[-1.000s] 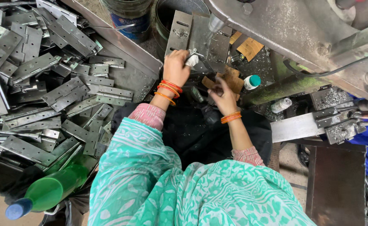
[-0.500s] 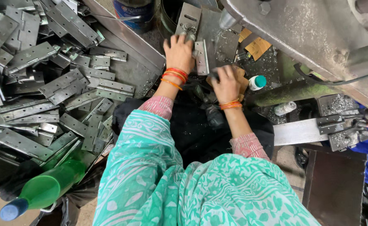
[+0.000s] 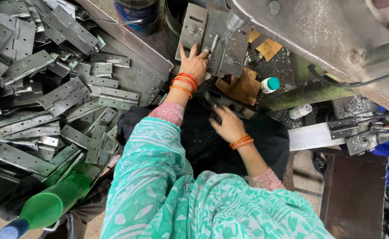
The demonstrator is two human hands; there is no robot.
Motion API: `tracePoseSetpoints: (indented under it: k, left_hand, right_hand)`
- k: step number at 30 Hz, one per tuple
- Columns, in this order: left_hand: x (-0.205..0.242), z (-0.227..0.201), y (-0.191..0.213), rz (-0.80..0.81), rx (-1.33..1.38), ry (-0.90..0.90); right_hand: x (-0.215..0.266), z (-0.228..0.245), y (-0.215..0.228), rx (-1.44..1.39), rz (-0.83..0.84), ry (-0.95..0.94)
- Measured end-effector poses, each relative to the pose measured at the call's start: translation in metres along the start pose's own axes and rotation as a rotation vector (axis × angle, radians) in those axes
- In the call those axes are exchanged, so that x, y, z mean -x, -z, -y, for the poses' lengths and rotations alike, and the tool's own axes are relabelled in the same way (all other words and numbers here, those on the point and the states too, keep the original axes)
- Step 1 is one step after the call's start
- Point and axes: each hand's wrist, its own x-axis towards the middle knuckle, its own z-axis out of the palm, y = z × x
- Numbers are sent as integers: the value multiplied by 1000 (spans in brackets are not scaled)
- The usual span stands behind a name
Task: The person operates a metal press machine, repeatedly picking up metal brackets from a pile, placing them into the press, and removing the processed pieces. The person handles the brackets one at a time throughout the clip.
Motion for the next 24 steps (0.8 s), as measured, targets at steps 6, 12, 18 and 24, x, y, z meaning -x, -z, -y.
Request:
tracePoseSetpoints:
  k: [6, 12, 18, 24]
  left_hand:
    - [7, -2, 12, 7, -16, -29]
    - [8, -6, 16, -35, -87, 34]
    - [-15, -12, 3, -91, -20, 99]
    - [-16, -14, -3, -141, -57, 108]
  right_hand:
    - [35, 6, -69, -105, 144, -246]
    - [11, -8, -28, -100, 130, -100]
    - [13, -2, -27, -29, 102, -125]
    - [33, -4, -75, -140, 52, -178]
